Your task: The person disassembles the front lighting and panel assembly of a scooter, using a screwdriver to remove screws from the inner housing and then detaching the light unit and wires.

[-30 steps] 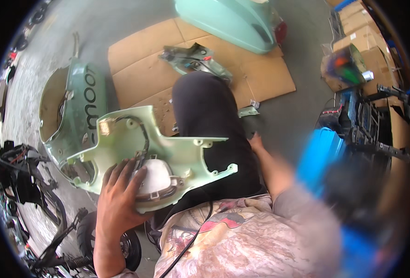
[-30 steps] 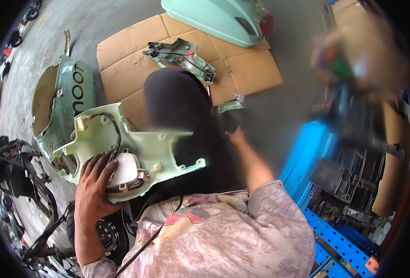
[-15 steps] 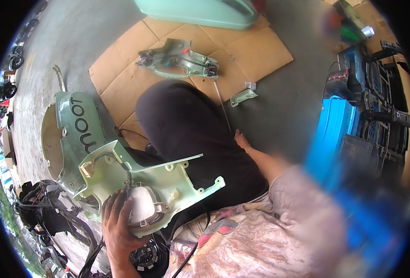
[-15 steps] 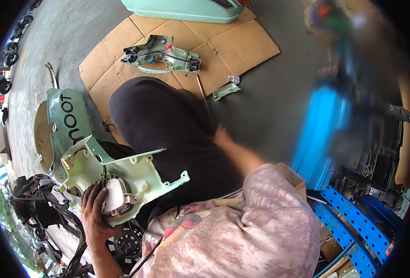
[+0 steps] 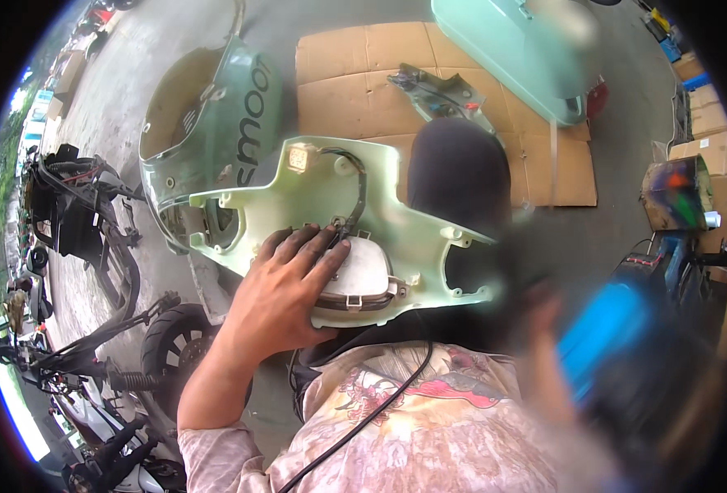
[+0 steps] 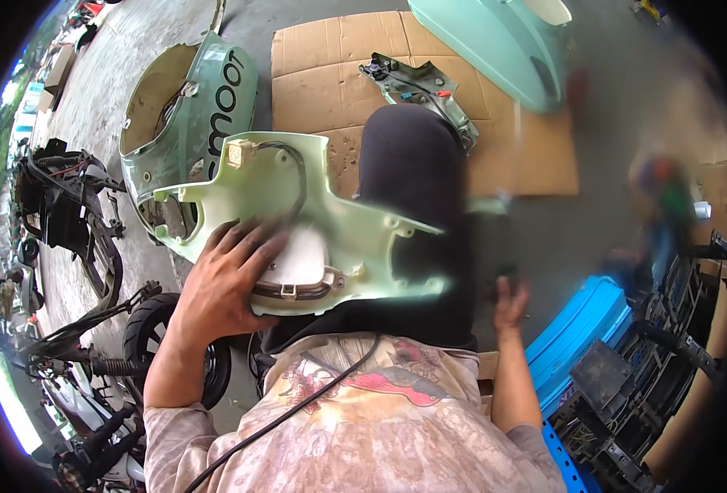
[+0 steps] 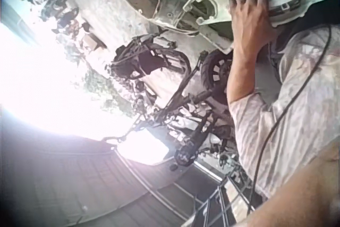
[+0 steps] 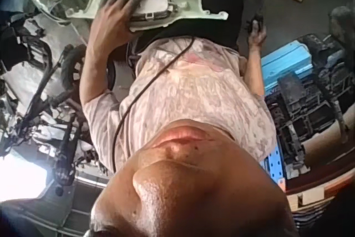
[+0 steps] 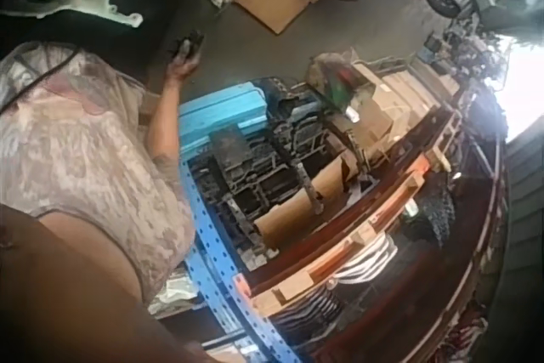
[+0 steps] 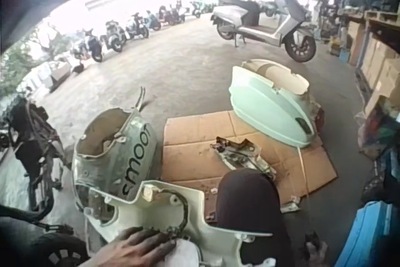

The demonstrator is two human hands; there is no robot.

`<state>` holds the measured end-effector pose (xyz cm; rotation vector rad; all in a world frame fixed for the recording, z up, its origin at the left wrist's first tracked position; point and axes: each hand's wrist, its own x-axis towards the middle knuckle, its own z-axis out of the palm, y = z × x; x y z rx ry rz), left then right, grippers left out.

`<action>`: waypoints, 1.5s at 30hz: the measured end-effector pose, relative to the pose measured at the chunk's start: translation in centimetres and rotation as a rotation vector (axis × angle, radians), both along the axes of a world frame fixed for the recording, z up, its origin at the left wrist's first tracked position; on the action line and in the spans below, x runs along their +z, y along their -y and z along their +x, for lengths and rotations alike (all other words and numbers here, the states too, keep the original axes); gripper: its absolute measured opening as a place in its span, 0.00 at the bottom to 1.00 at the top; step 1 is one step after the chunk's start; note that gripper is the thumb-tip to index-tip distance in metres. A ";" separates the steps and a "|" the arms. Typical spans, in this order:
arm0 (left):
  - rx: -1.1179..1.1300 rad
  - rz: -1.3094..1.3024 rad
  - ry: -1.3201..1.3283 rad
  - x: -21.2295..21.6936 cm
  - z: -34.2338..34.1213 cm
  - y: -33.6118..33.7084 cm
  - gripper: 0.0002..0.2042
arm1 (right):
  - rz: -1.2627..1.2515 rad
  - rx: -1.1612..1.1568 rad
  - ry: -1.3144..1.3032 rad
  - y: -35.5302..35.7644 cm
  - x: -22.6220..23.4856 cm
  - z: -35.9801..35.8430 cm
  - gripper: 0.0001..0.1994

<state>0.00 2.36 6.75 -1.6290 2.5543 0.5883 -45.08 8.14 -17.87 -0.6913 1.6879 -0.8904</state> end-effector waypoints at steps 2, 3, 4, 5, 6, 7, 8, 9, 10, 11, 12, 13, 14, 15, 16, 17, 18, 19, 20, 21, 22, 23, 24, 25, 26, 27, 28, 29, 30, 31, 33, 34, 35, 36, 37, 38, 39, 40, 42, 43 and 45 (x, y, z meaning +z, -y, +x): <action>-0.007 -0.022 -0.005 -0.5 0.4 -0.4 0.43 | -0.137 0.068 -0.062 1.3 7.8 -1.2 0.26; -0.011 -0.038 -0.008 -0.6 0.4 -0.6 0.43 | -0.274 0.212 -0.148 2.5 12.0 -1.9 0.30; -0.017 -0.056 -0.015 -0.7 0.4 -0.7 0.42 | -0.407 0.233 -0.276 3.0 15.5 -2.2 0.30; -0.029 -0.071 -0.035 -1.2 0.2 -0.4 0.42 | -0.568 0.363 -0.357 4.3 20.4 -0.6 0.28; -0.023 -0.085 -0.031 -0.8 0.3 -0.6 0.42 | -0.624 0.434 -0.406 4.7 23.4 -0.6 0.28; -0.028 -0.101 -0.045 -1.0 0.4 -0.5 0.42 | -0.673 0.501 -0.475 4.7 26.2 -0.5 0.28; -0.032 -0.115 -0.058 -1.0 0.5 -0.4 0.42 | -0.712 0.587 -0.523 5.1 29.1 0.3 0.27; -0.019 -0.113 -0.067 -1.0 0.4 -0.6 0.43 | -0.746 0.676 -0.555 5.5 31.4 1.4 0.26; -0.002 -0.102 -0.071 -1.2 0.5 -1.0 0.44 | -0.775 0.770 -0.576 5.8 32.9 2.3 0.26; 0.009 -0.093 -0.082 -1.4 0.6 -1.1 0.46 | -0.764 0.852 -0.649 5.9 34.6 2.8 0.25; 0.008 -0.117 -0.081 -1.4 0.8 -1.3 0.44 | -0.756 0.938 -0.707 6.1 35.8 3.3 0.24; -0.009 -0.147 -0.089 -1.6 0.9 -1.2 0.42 | -0.740 1.011 -0.783 5.8 37.0 3.8 0.24; -0.025 -0.176 -0.098 -1.6 0.9 -1.1 0.40 | -0.731 1.031 -0.816 5.6 37.8 4.6 0.23; -0.028 -0.166 -0.097 -1.6 0.9 -1.1 0.40 | -0.723 1.051 -0.840 5.5 38.1 5.6 0.23; -0.031 -0.156 -0.096 -1.7 0.9 -1.0 0.40 | -0.715 1.070 -0.864 5.5 38.3 6.6 0.22; -0.030 -0.144 -0.095 -1.7 1.0 -1.1 0.40 | -0.723 1.080 -0.861 5.6 38.3 7.4 0.22; -0.034 -0.145 -0.093 -1.7 1.2 -1.1 0.40 | -0.723 1.088 -0.861 5.7 38.3 7.8 0.22; -0.038 -0.146 -0.091 -1.7 1.3 -1.2 0.40 | -0.724 1.096 -0.860 5.7 38.3 8.2 0.22; -0.041 -0.147 -0.093 -1.8 1.4 -1.2 0.40 | -0.723 1.106 -0.862 5.8 38.4 8.5 0.22; -0.041 -0.155 -0.095 -1.9 1.4 -1.2 0.40 | -0.725 1.110 -0.866 5.9 38.4 8.7 0.22; -0.040 -0.163 -0.096 -2.0 1.4 -1.2 0.40 | -0.728 1.113 -0.870 6.0 38.5 8.8 0.22; -0.039 -0.171 -0.098 -2.1 1.5 -1.3 0.40 | -0.731 1.117 -0.874 6.1 38.6 8.9 0.22; -0.041 -0.176 -0.102 -2.1 1.4 -1.3 0.40 | -0.733 1.117 -0.887 6.0 38.7 8.9 0.22; -0.043 -0.182 -0.106 -2.2 1.4 -1.3 0.40 | -0.735 1.117 -0.899 5.9 38.8 8.9 0.22; -0.044 -0.187 -0.111 -2.2 1.4 -1.3 0.40 | -0.737 1.117 -0.912 5.9 38.9 8.9 0.22; -0.046 -0.188 -0.114 -2.2 1.3 -1.3 0.40 | -0.735 1.116 -0.902 5.8 39.0 8.9 0.22; -0.047 -0.187 -0.116 -2.1 1.3 -1.3 0.40 | -0.733 1.114 -0.891 5.8 39.0 9.0 0.21; -0.048 -0.186 -0.118 -2.1 1.2 -1.2 0.40 | -0.731 1.113 -0.880 5.8 39.0 9.1 0.21; -0.047 -0.187 -0.122 -2.1 1.3 -1.2 0.40 | -0.728 1.118 -0.887 5.9 39.1 9.2 0.21; -0.046 -0.189 -0.125 -2.1 1.3 -1.2 0.40 | -0.726 1.122 -0.894 5.9 39.1 9.2 0.21; -0.046 -0.191 -0.123 -2.1 1.3 -1.3 0.40 | -0.723 1.131 -0.906 5.9 39.2 9.3 0.21; -0.046 -0.192 -0.118 -2.1 1.3 -1.3 0.40 | -0.723 1.134 -0.911 5.9 39.3 9.4 0.21; -0.047 -0.193 -0.113 -2.2 1.3 -1.3 0.40 | -0.723 1.137 -0.916 5.9 39.3 9.4 0.21; -0.047 -0.192 -0.113 -2.2 1.3 -1.3 0.40 | -0.723 1.141 -0.921 5.9 39.3 9.5 0.21; -0.048 -0.192 -0.113 -2.2 1.3 -1.3 0.40 | -0.723 1.144 -0.926 5.9 39.4 9.5 0.21; -0.050 -0.192 -0.114 -2.2 1.3 -1.3 0.40 | -0.723 1.146 -0.932 5.9 39.5 9.6 0.21; -0.052 -0.196 -0.115 -2.2 1.3 -1.2 0.40 | -0.719 1.144 -0.934 5.9 39.6 9.7 0.20; -0.055 -0.201 -0.118 -2.2 1.2 -1.2 0.40 | -0.715 1.142 -0.936 5.8 39.8 9.9 0.20; -0.056 -0.203 -0.113 -2.2 1.2 -1.2 0.40 | -0.714 1.140 -0.933 5.7 40.0 10.0 0.20; -0.053 -0.200 -0.105 -2.3 1.3 -1.3 0.40 | -0.720 1.144 -0.928 5.8 39.8 9.9 0.20; -0.050 -0.197 -0.101 -2.4 1.3 -1.4 0.40 | -0.729 1.150 -0.936 5.8 39.9 9.9 0.20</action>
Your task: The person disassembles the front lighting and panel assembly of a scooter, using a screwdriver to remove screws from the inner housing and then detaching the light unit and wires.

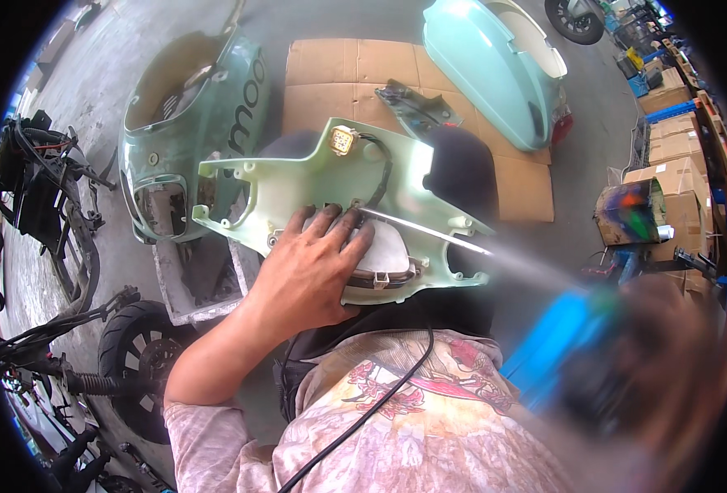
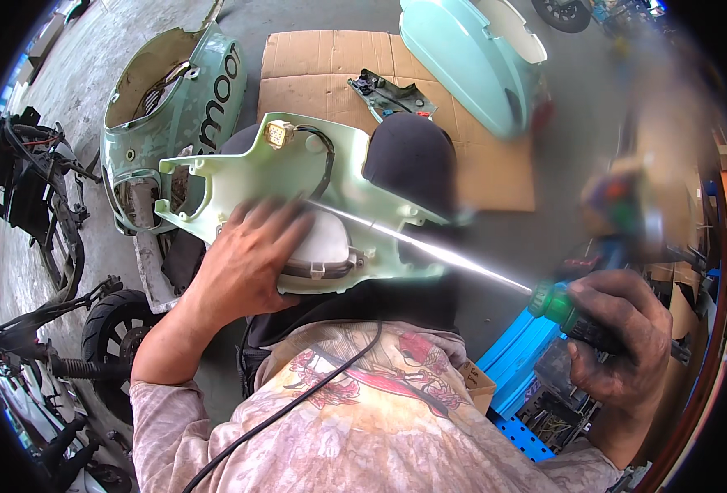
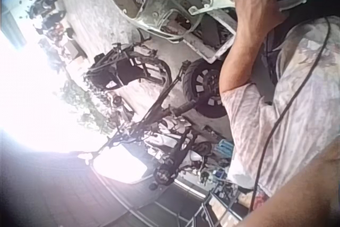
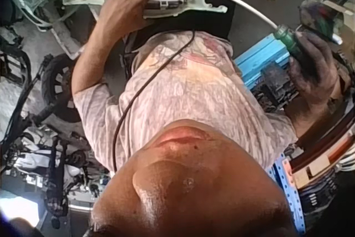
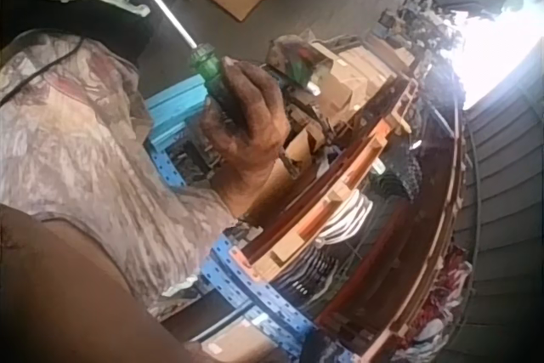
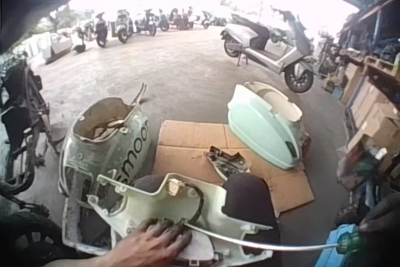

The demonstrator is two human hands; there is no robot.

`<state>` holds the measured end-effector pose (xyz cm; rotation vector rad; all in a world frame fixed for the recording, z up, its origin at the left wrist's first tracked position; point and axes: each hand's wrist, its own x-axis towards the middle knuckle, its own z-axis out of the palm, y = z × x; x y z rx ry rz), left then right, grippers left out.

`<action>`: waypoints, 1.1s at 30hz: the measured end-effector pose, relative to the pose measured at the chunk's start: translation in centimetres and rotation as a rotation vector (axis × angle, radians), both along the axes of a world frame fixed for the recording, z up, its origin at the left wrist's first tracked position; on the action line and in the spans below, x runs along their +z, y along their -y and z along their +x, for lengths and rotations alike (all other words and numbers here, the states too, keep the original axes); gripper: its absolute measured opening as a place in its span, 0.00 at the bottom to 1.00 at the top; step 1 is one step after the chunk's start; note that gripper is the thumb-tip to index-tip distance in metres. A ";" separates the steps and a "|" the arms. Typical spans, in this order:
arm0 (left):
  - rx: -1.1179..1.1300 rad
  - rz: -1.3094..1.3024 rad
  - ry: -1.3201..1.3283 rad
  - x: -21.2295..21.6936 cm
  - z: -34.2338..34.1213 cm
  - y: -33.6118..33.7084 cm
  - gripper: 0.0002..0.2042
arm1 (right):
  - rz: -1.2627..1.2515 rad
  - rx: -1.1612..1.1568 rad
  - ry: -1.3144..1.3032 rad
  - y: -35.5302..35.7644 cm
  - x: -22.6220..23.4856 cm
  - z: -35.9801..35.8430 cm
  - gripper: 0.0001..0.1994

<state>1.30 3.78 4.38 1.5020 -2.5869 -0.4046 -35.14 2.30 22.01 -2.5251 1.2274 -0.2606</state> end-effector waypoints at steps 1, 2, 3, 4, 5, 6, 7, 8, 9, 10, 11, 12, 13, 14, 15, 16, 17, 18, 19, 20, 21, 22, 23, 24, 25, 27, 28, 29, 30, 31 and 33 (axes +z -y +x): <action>0.000 -0.001 -0.003 0.0 0.0 0.0 0.40 | -0.003 -0.005 -0.001 -0.2 0.2 0.1 0.19; 0.001 -0.001 -0.006 0.0 0.0 0.0 0.40 | -0.007 -0.003 -0.005 -0.1 0.1 0.2 0.19; 0.001 -0.004 -0.013 0.0 0.0 0.0 0.40 | -0.016 -0.003 -0.012 -0.2 0.2 0.4 0.19; 0.002 -0.005 -0.019 0.0 0.0 0.0 0.40 | -0.019 -0.001 -0.015 -0.2 0.3 0.4 0.19; 0.003 -0.006 -0.025 0.0 0.1 0.0 0.40 | -0.018 -0.002 -0.019 -0.2 0.4 0.5 0.19; 0.001 -0.008 -0.024 0.0 0.1 0.0 0.40 | -0.021 0.002 -0.023 -0.1 0.5 0.6 0.19; -0.011 -0.017 -0.031 0.0 -0.1 0.1 0.40 | -0.030 -0.004 -0.037 -0.4 1.1 0.7 0.19; -0.025 -0.026 -0.040 0.1 -0.2 0.3 0.40 | -0.038 -0.014 -0.051 -0.6 1.6 0.8 0.19; -0.019 -0.024 -0.033 0.0 -0.2 0.3 0.40 | -0.042 -0.006 -0.056 -0.5 1.6 1.0 0.19; -0.014 -0.022 -0.028 -0.1 -0.1 0.1 0.40 | -0.049 0.006 -0.055 -0.2 1.8 1.1 0.18; -0.010 -0.022 -0.024 -0.2 0.0 0.1 0.40 | -0.053 0.013 -0.063 -0.1 1.8 1.4 0.18; -0.012 -0.019 -0.011 -0.2 0.1 0.0 0.40 | -0.063 0.025 -0.066 0.1 1.9 1.7 0.18; -0.016 -0.022 -0.005 -0.1 0.1 0.0 0.40 | -0.074 0.030 -0.083 0.1 2.4 2.1 0.18; -0.019 -0.025 0.001 0.0 0.1 0.0 0.41 | -0.089 0.038 -0.099 0.2 3.0 2.5 0.18; -0.015 -0.037 -0.011 -0.1 0.1 -0.1 0.41 | -0.106 0.050 -0.117 0.4 3.4 3.0 0.18; -0.011 -0.048 -0.022 -0.3 0.1 -0.1 0.41 | -0.122 0.057 -0.132 0.6 3.9 3.6 0.18; 0.001 -0.060 -0.034 -0.4 0.2 -0.3 0.41 | -0.142 0.072 -0.149 0.8 4.5 4.3 0.18; 0.014 -0.065 -0.059 -0.6 0.2 -0.3 0.41 | -0.160 0.078 -0.170 0.9 4.9 4.8 0.18; 0.028 -0.069 -0.085 -0.6 0.1 -0.4 0.42 | -0.177 0.083 -0.190 1.0 5.4 5.4 0.17; 0.043 -0.074 -0.110 -0.7 0.0 -0.4 0.42 | -0.197 0.086 -0.208 1.2 5.8 6.0 0.17; 0.051 -0.082 -0.100 -0.8 0.1 -0.5 0.41 | -0.215 0.095 -0.227 1.3 6.2 6.7 0.17; 0.060 -0.090 -0.090 -0.9 0.2 -0.5 0.41 | -0.238 0.103 -0.246 1.6 6.6 7.4 0.17; 0.068 -0.098 -0.079 -0.9 0.2 -0.6 0.41 | -0.262 0.108 -0.263 2.1 6.9 8.2 0.17; 0.080 -0.089 -0.087 -0.9 0.3 -0.6 0.40 | -0.280 0.111 -0.282 2.4 7.4 8.9 0.17; 0.092 -0.080 -0.095 -0.7 0.4 -0.6 0.40 | -0.298 0.114 -0.301 2.6 7.8 9.6 0.17; 0.108 -0.060 -0.099 -0.5 0.5 -0.8 0.39 | -0.316 0.138 -0.335 2.8 8.3 10.6 0.17; 0.103 -0.055 -0.104 -0.3 0.5 -0.8 0.38 | -0.327 0.147 -0.361 2.4 8.5 11.1 0.17; 0.097 -0.050 -0.109 -0.2 0.4 -0.8 0.38 | -0.336 0.151 -0.388 1.9 8.8 11.5 0.16; 0.087 -0.070 -0.116 -0.2 0.2 -0.7 0.37 | -0.349 0.152 -0.402 1.5 9.0 11.6 0.16; 0.094 -0.074 -0.108 -0.6 0.4 -0.9 0.37 | -0.346 0.155 -0.407 1.6 8.9 11.6 0.16; 0.106 -0.078 -0.096 -1.3 0.6 -1.2 0.37 | -0.357 0.170 -0.412 2.2 8.2 12.0 0.16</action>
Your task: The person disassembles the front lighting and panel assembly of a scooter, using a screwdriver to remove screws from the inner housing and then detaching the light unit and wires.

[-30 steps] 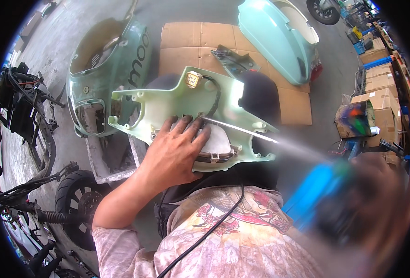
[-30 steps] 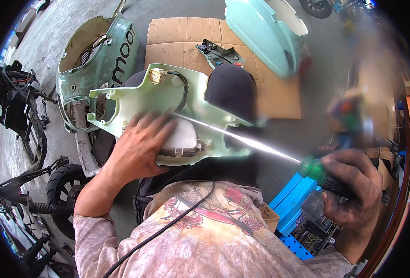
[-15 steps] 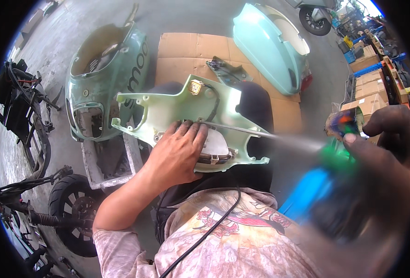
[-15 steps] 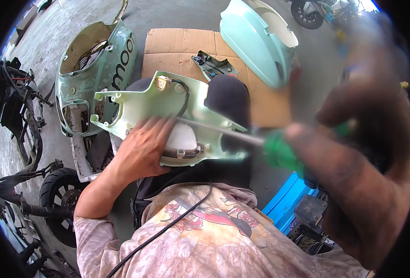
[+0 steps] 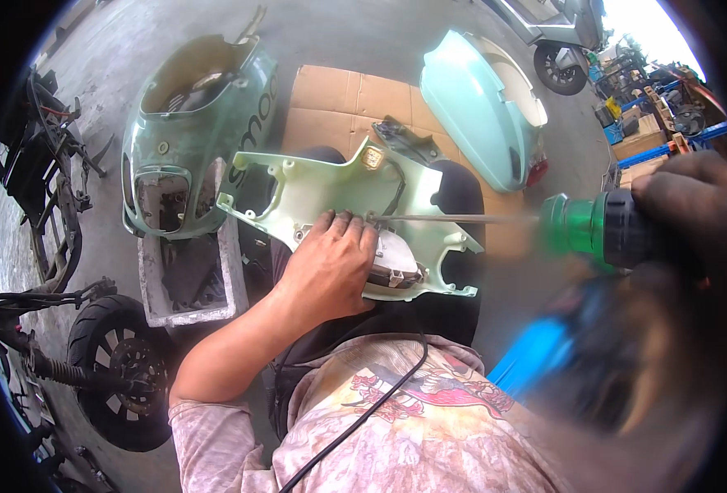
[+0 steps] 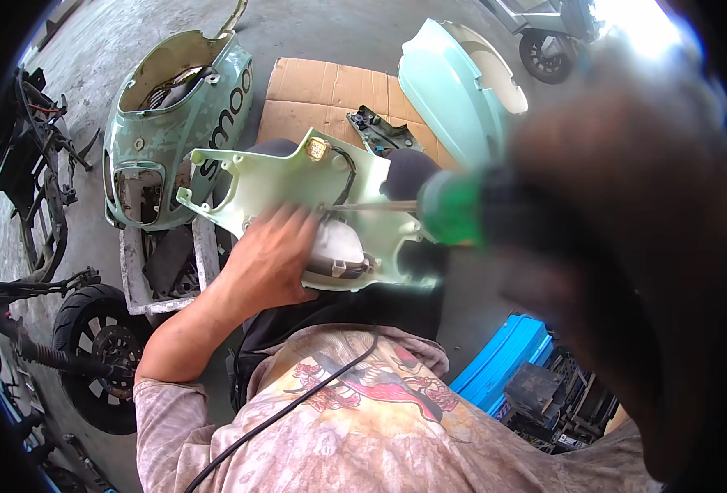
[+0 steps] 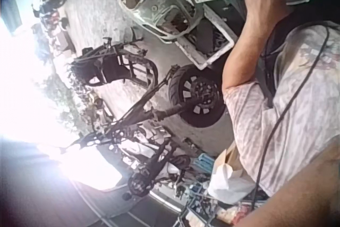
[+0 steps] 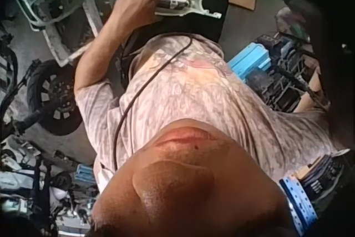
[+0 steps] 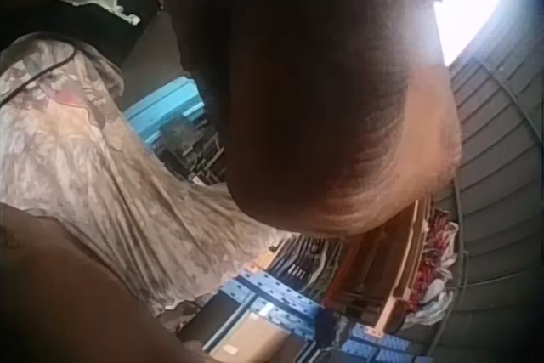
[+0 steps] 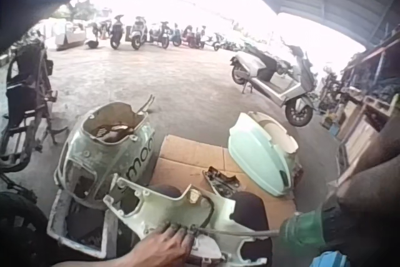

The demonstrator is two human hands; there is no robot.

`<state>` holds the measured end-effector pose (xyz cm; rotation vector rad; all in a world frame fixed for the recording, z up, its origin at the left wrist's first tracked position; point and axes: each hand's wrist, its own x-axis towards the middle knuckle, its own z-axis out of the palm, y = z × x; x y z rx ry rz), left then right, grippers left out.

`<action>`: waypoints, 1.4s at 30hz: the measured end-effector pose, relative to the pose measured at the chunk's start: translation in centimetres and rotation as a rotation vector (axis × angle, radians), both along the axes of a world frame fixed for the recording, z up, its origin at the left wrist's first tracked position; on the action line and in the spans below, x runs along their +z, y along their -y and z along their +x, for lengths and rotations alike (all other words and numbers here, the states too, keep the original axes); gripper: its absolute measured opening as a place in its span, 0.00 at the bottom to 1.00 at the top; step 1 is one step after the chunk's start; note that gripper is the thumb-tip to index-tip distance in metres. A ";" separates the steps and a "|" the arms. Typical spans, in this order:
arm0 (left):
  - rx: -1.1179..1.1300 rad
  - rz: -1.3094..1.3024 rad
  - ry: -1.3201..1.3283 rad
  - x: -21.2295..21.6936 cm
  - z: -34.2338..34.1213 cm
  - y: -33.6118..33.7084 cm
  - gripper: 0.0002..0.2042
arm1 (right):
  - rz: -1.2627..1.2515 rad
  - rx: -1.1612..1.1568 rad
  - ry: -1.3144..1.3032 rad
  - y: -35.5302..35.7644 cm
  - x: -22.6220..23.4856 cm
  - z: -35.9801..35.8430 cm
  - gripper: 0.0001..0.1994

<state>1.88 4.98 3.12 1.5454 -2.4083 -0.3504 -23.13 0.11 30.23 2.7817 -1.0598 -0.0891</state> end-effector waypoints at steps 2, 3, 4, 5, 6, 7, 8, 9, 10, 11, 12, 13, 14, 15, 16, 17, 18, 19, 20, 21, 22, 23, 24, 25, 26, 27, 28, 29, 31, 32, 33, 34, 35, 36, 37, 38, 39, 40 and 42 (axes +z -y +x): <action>-0.042 -0.042 -0.024 0.2 -0.7 0.5 0.37 | -0.044 -0.047 -0.042 -1.1 0.9 0.4 0.16; -0.032 -0.022 -0.014 0.2 -0.4 0.4 0.37 | -0.048 -0.036 -0.040 -0.9 0.5 0.7 0.16; -0.024 -0.002 -0.004 0.3 -0.2 0.2 0.37 | -0.046 -0.027 -0.044 -0.7 0.0 0.9 0.16; -0.016 0.018 0.004 0.2 -0.1 0.1 0.37 | -0.053 -0.008 -0.046 -0.7 -0.4 0.9 0.16; -0.018 -0.002 -0.004 0.1 -0.1 0.1 0.38 | -0.061 0.003 -0.057 -1.2 -0.5 0.9 0.16; -0.019 -0.021 -0.012 -0.1 -0.2 0.0 0.38 | -0.064 0.006 -0.063 -1.6 -0.4 0.8 0.15; -0.020 -0.039 -0.020 -0.3 -0.3 0.0 0.38 | -0.065 0.005 -0.072 -2.2 -0.4 0.4 0.15; -0.016 -0.048 -0.027 -0.4 -0.3 0.1 0.39 | -0.068 0.006 -0.079 -2.4 -0.4 0.2 0.15; -0.016 -0.053 -0.033 -0.5 -0.2 0.0 0.39 | -0.062 0.001 -0.082 -2.7 -0.4 0.0 0.15; -0.015 -0.058 -0.039 -0.6 -0.3 -0.1 0.40 | -0.055 -0.006 -0.084 -2.9 -0.4 -0.1 0.15; -0.018 -0.046 -0.032 -0.5 -0.3 0.0 0.40 | -0.053 -0.007 -0.079 -2.9 -0.3 -0.2 0.15; -0.021 -0.034 -0.024 -0.3 -0.4 0.1 0.40 | -0.047 -0.014 -0.077 -2.9 -0.3 -0.3 0.15; -0.023 -0.022 -0.017 -0.2 -0.4 0.1 0.40 | -0.046 -0.018 -0.073 -3.0 -0.3 -0.4 0.15; -0.024 -0.022 -0.019 -0.2 -0.4 0.1 0.40 | -0.037 -0.022 -0.071 -3.2 -0.3 -0.4 0.15; -0.024 -0.022 -0.020 -0.2 -0.4 0.1 0.40 | -0.040 -0.018 -0.075 -3.2 -0.3 -0.4 0.15; -0.019 -0.018 -0.019 -0.4 -0.3 0.0 0.41 | -0.037 -0.011 -0.075 -3.1 -0.5 -0.4 0.15; -0.022 -0.027 -0.016 -0.4 -0.3 0.0 0.41 | -0.035 -0.009 -0.076 -3.2 -0.4 -0.4 0.15; -0.023 -0.036 -0.013 -0.4 -0.3 0.0 0.41 | -0.033 -0.007 -0.084 -3.2 -0.4 -0.4 0.15; -0.024 -0.044 -0.009 -0.4 -0.2 0.0 0.41 | -0.036 -0.006 -0.090 -3.0 -0.4 -0.2 0.14; -0.023 -0.043 0.006 -0.4 -0.2 -0.1 0.41 | -0.040 -0.004 -0.100 -2.8 -0.2 -0.1 0.14; -0.021 -0.041 0.022 -0.4 -0.2 0.0 0.41 | -0.041 -0.001 -0.107 -2.5 -0.3 0.1 0.14; -0.019 -0.040 0.038 -0.4 -0.1 0.0 0.41 | -0.045 -0.002 -0.114 -2.2 -0.1 0.4 0.14; -0.042 -0.051 0.015 -0.2 -0.7 0.4 0.41 | -0.059 -0.031 -0.140 -2.3 0.8 0.7 0.14; -0.068 -0.061 -0.010 0.0 -1.4 0.8 0.41 | -0.068 -0.061 -0.175 -2.4 1.6 1.0 0.14; -0.043 -0.047 0.006 0.1 -0.8 0.5 0.41 | -0.061 -0.034 -0.161 -1.5 1.3 1.4 0.14; -0.025 -0.037 0.025 0.1 -0.3 0.3 0.41 | -0.055 -0.005 -0.151 -0.8 0.9 1.7 0.14; -0.028 -0.039 0.023 0.0 -0.4 0.3 0.41 | -0.053 0.004 -0.165 -0.7 0.9 2.0 0.14; -0.032 -0.041 0.020 0.0 -0.4 0.3 0.41 | -0.052 0.016 -0.176 -0.9 1.0 1.9 0.14; -0.031 -0.067 0.016 -0.4 -0.4 0.2 0.41 | -0.043 0.050 -0.201 -0.9 0.7 2.1 0.14; -0.029 -0.080 0.015 -0.5 -0.4 0.2 0.41 | -0.041 0.056 -0.208 -0.9 0.6 2.1 0.14; -0.031 -0.084 0.013 -0.6 -0.4 0.2 0.41 | -0.039 0.052 -0.226 -1.1 0.8 2.3 0.14; -0.031 -0.087 0.011 -0.6 -0.5 0.2 0.41 | -0.038 0.037 -0.234 -1.1 0.9 2.4 0.14; -0.031 -0.090 0.011 -0.7 -0.5 0.2 0.41 | -0.046 0.010 -0.233 -0.8 1.3 2.5 0.14; -0.028 -0.070 0.007 -0.5 -0.5 0.2 0.40 | -0.049 -0.019 -0.230 -0.4 1.6 2.8 0.14; -0.025 -0.051 0.005 -0.3 -0.4 0.1 0.40 | -0.055 -0.034 -0.222 -0.2 1.8 2.9 0.14; -0.021 -0.030 0.003 -0.1 -0.4 0.1 0.40 | -0.055 -0.033 -0.215 0.1 1.8 3.2 0.13; -0.025 -0.036 0.003 0.0 -0.4 0.2 0.40 | -0.056 -0.023 -0.216 0.2 1.8 3.4 0.13; -0.028 -0.041 0.003 -0.1 -0.5 0.2 0.40 | -0.058 -0.002 -0.226 0.1 1.8 3.7 0.13; -0.031 -0.069 0.006 -0.4 -0.5 0.2 0.40 | -0.053 0.050 -0.250 -0.2 1.4 4.0 0.13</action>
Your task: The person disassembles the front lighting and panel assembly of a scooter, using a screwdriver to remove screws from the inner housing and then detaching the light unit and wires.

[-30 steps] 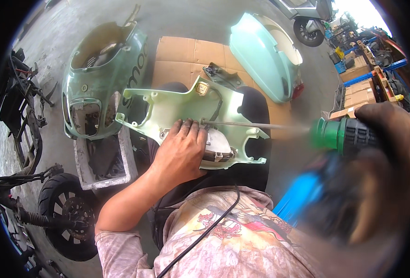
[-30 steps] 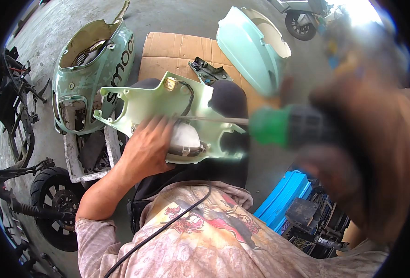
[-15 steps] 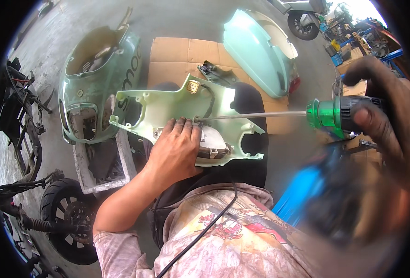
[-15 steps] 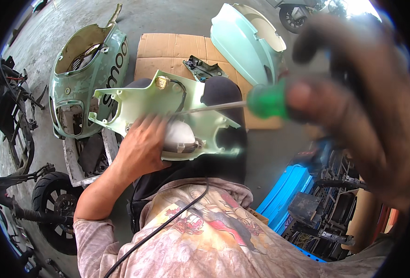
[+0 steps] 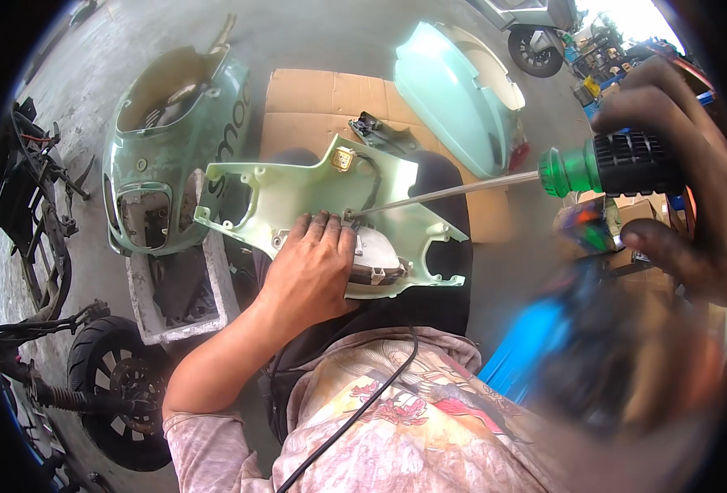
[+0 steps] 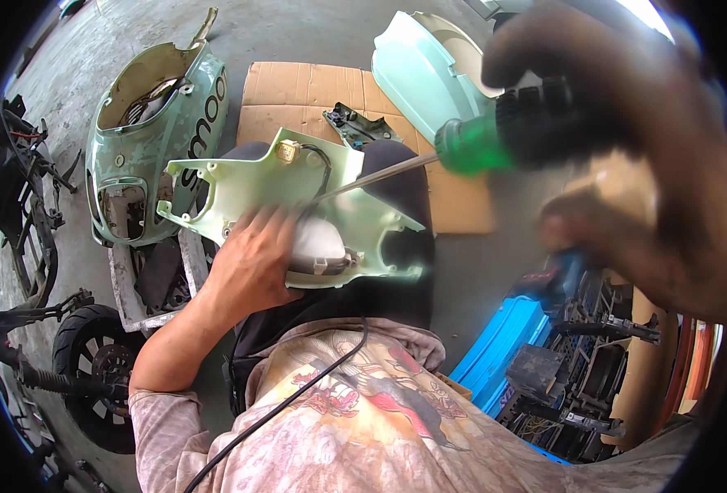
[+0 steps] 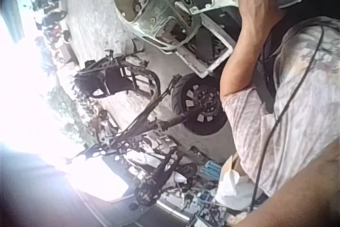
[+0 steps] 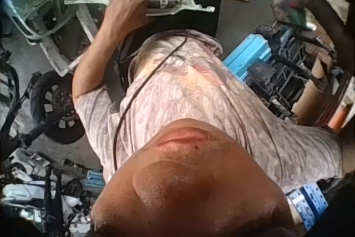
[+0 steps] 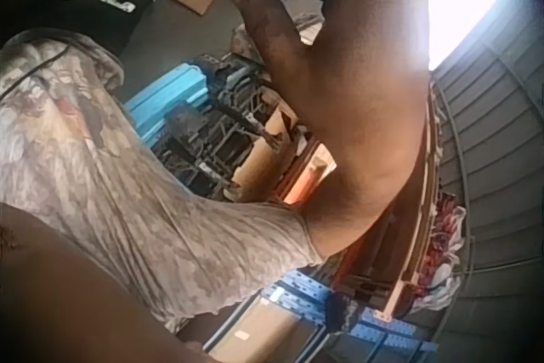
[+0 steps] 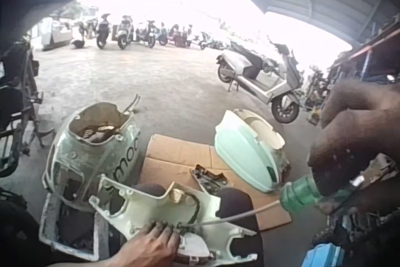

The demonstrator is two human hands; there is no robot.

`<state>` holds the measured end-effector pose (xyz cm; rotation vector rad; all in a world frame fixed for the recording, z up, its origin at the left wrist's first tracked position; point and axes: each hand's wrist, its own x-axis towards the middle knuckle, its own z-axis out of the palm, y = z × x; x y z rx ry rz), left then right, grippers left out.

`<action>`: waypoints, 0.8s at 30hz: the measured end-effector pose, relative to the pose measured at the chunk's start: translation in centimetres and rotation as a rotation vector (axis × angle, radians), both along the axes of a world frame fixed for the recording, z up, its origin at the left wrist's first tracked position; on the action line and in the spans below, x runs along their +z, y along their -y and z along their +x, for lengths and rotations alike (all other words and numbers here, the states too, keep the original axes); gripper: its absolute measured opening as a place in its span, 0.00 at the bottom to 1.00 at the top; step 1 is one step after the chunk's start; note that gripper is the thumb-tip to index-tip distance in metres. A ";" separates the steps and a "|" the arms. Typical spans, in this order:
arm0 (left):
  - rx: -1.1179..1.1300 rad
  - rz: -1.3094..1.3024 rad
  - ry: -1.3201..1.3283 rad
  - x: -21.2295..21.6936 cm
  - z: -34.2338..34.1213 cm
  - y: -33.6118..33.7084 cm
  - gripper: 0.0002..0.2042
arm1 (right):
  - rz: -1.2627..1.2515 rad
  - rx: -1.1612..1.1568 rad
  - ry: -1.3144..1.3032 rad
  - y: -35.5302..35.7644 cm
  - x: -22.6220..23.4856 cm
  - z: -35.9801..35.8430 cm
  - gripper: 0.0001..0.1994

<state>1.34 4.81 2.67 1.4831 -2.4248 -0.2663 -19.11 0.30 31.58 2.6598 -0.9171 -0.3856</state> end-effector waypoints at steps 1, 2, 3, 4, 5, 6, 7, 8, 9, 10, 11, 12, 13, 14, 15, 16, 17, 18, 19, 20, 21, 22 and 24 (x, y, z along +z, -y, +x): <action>0.000 -0.023 0.002 -0.3 0.0 -0.1 0.40 | 0.007 0.021 -0.014 -0.1 -0.3 0.1 0.13; -0.001 -0.046 0.004 -0.4 0.0 -0.1 0.40 | 0.011 0.036 -0.029 -0.2 -0.5 -0.1 0.13; 0.004 -0.036 -0.002 -0.4 0.1 -0.1 0.40 | 0.012 0.036 -0.040 -0.3 -0.5 -0.1 0.13; 0.003 -0.027 -0.011 -0.3 0.1 0.0 0.40 | 0.011 -0.001 -0.049 -0.4 -0.2 -0.4 0.13; 0.001 -0.018 -0.020 -0.2 -0.1 -0.1 0.40 | 0.009 -0.067 -0.062 -0.2 0.3 -0.6 0.13; 0.002 -0.018 -0.013 -0.2 0.1 -0.1 0.40 | -0.002 -0.178 -0.058 0.0 1.3 -0.6 0.13; 0.003 -0.019 -0.004 -0.3 0.3 -0.1 0.40 | 0.003 -0.261 -0.071 0.4 1.8 -0.4 0.13; 0.005 -0.020 0.004 -0.3 0.5 -0.2 0.40 | -0.003 -0.222 -0.022 0.4 1.3 -0.3 0.13; -0.005 0.008 0.008 -0.2 0.3 0.0 0.40 | -0.007 -0.192 0.008 0.6 1.2 -0.4 0.14; -0.015 -0.007 -0.001 -0.1 0.0 0.1 0.40 | -0.011 -0.132 0.018 0.5 0.8 -0.3 0.14; -0.026 -0.021 -0.013 -0.2 -0.3 0.2 0.40 | -0.012 -0.087 0.011 0.2 0.4 -0.2 0.14; -0.025 -0.029 -0.016 -0.2 -0.3 0.2 0.40 | -0.009 -0.043 0.005 0.0 0.2 -0.3 0.14; -0.029 -0.034 -0.012 -0.2 -0.3 0.3 0.40 | -0.010 -0.019 -0.009 -0.2 0.0 -0.3 0.15; -0.036 -0.040 -0.011 -0.1 -0.4 0.4 0.40 | -0.014 -0.002 -0.025 -0.6 0.0 -0.4 0.15; -0.021 -0.032 0.008 -0.2 -0.1 0.1 0.40 | -0.008 0.008 -0.011 -0.4 -0.3 -0.8 0.15; 0.001 -0.020 0.016 -0.3 0.2 -0.1 0.40 | -0.002 -0.002 0.011 0.1 -0.6 -1.0 0.15; 0.024 -0.006 0.025 -0.6 0.5 -0.2 0.40 | 0.013 -0.044 0.050 0.7 -0.7 -1.2 0.16; 0.019 -0.016 0.012 -0.5 0.4 0.0 0.40 | -0.003 -0.123 0.071 0.6 0.0 -1.3 0.16; 0.007 -0.001 0.002 -0.3 0.2 0.1 0.41 | -0.012 -0.198 0.105 0.8 0.5 -1.3 0.16; 0.000 0.015 -0.004 -0.1 0.2 0.0 0.41 | -0.011 -0.243 0.134 0.9 0.5 -1.2 0.16; 0.000 0.033 -0.006 0.0 0.2 0.1 0.41 | -0.012 -0.216 0.157 1.1 0.6 -1.4 0.17; 0.003 0.019 0.005 0.1 0.3 0.0 0.41 | -0.012 -0.186 0.173 1.3 0.5 -1.5 0.17; -0.009 -0.011 0.009 0.0 0.2 0.0 0.41 | -0.025 -0.078 0.154 0.9 0.0 -1.4 0.17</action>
